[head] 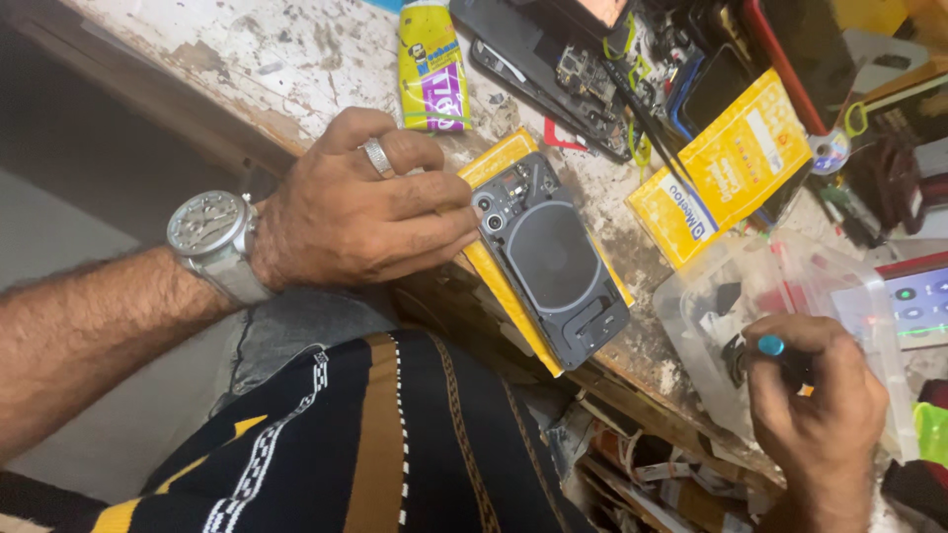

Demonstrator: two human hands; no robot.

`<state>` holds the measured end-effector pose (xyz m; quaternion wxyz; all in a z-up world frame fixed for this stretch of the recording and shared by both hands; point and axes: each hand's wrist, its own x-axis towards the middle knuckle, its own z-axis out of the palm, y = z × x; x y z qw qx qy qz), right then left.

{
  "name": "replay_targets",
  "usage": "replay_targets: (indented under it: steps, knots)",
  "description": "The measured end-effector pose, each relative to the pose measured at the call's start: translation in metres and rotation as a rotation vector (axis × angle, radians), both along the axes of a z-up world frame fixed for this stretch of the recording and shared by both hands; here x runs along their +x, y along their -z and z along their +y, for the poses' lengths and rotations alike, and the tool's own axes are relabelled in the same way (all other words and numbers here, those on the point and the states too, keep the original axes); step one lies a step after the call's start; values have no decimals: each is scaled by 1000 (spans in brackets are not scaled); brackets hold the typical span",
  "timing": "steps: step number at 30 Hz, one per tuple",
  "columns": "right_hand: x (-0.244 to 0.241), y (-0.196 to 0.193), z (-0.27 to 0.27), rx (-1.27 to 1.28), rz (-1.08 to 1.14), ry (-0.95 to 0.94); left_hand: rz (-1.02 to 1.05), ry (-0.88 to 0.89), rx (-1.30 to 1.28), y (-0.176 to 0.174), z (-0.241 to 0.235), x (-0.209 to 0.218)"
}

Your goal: The person uses a blue screwdriver to remove and install screws on the back of a disassembled smartphone. They handle small internal components and place them into a clear plastic parts box. The phone is repeatedly turned over and adjusted on the workbench during the process.

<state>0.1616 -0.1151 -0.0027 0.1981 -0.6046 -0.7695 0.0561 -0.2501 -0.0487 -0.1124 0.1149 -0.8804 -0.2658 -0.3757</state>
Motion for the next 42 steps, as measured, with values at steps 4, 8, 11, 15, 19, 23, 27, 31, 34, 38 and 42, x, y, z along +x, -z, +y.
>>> replay_targets:
  steps: [4,8,11,15,19,23,27,31,34,38,42]
  knots:
    - [-44,-15,9,69,-29,-40,-130,-28,-68,13,-9,6]
    - [-103,-8,39,68,-5,-330,-223,-83,-122,24,-17,15]
    - [-143,7,71,55,-74,-475,-277,-139,-199,27,-25,24]
    - [-172,18,80,-10,-78,-489,-364,-176,-249,32,-30,30]
    - [-178,24,84,-34,-85,-526,-366,-176,-231,38,-29,29]
    - [-177,31,87,-5,-75,-540,-374,-175,-240,38,-28,29]
    - [-175,35,87,-18,-53,-537,-391,-191,-229,34,-27,29]
    - [-178,36,86,-24,-49,-547,-385,-200,-242,31,-28,28]
    - [-180,36,88,-16,-55,-565,-391,-188,-252,30,-27,28]
    - [-179,35,86,67,-148,-591,-402,-172,-287,31,-29,27]
    - [-177,34,86,106,-198,-637,-405,-166,-303,30,-29,28]
